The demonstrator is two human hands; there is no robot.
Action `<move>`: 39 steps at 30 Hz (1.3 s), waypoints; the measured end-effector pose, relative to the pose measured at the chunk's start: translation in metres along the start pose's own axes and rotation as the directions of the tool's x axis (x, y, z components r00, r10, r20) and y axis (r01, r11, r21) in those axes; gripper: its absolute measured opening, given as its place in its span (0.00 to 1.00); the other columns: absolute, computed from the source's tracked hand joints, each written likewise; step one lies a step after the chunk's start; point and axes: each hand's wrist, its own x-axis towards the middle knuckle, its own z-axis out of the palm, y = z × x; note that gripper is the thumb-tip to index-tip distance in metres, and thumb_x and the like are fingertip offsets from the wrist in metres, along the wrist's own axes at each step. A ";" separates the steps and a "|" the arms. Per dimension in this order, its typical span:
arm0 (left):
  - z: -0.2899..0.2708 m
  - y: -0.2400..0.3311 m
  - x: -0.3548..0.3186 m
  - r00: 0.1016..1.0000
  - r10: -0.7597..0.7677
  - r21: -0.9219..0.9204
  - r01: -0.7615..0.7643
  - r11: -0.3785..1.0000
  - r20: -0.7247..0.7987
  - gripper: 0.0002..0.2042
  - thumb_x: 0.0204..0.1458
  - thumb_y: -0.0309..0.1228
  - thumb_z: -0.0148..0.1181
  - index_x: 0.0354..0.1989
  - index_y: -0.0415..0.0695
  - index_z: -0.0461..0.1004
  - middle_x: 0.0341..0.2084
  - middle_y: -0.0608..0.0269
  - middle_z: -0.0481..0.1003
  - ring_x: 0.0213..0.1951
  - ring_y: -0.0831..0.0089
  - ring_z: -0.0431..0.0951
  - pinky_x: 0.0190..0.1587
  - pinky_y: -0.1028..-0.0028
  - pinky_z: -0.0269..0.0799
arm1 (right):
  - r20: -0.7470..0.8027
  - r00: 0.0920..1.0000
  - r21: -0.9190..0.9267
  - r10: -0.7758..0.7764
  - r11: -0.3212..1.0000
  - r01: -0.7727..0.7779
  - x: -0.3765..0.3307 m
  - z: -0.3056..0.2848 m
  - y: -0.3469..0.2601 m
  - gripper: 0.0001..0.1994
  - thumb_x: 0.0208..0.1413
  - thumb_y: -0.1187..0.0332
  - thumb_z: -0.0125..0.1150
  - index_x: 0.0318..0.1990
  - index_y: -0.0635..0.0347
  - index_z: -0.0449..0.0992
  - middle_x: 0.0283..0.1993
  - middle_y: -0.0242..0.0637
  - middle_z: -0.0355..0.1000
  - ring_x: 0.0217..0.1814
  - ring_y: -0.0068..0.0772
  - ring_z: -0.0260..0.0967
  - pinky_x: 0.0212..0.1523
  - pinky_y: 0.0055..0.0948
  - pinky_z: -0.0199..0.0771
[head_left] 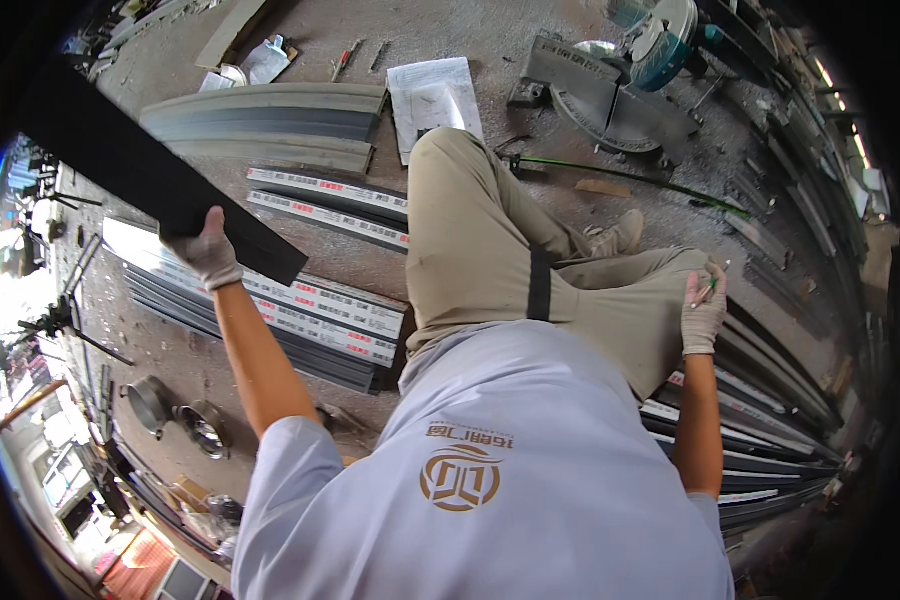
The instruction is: The person sits on the floor and uses a tape measure and pencil to measure and mark several long metal profiles. They handle each profile individually, mark specific lengths, and then place the profiles aside.
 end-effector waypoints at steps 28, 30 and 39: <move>0.142 0.174 -0.064 0.350 0.101 -0.109 0.005 0.994 0.931 0.56 0.29 0.24 0.69 0.78 0.47 0.56 0.51 0.49 0.74 0.56 0.45 0.76 0.58 0.60 0.74 | 0.254 0.133 -0.417 -0.958 0.016 0.909 0.137 -0.149 -0.356 0.28 0.56 0.61 0.78 0.55 0.51 0.61 0.69 0.59 0.69 0.74 0.70 0.63 0.78 0.68 0.48; 0.141 0.175 -0.059 0.312 0.127 -0.128 -0.017 0.992 0.942 0.55 0.30 0.24 0.69 0.78 0.50 0.57 0.50 0.50 0.73 0.54 0.46 0.76 0.56 0.59 0.75 | 0.295 0.171 -0.392 -0.940 0.044 0.919 0.137 -0.160 -0.356 0.27 0.56 0.55 0.78 0.51 0.53 0.65 0.70 0.55 0.70 0.75 0.69 0.63 0.78 0.68 0.49; 0.157 0.161 -0.056 0.019 0.267 -0.261 -0.158 0.952 0.964 0.59 0.31 0.29 0.73 0.81 0.65 0.52 0.46 0.55 0.71 0.50 0.51 0.77 0.56 0.56 0.75 | 0.525 0.570 -0.318 -0.632 0.476 0.820 0.110 -0.165 -0.324 0.38 0.45 0.41 0.79 0.52 0.56 0.66 0.54 0.52 0.75 0.55 0.58 0.75 0.61 0.54 0.73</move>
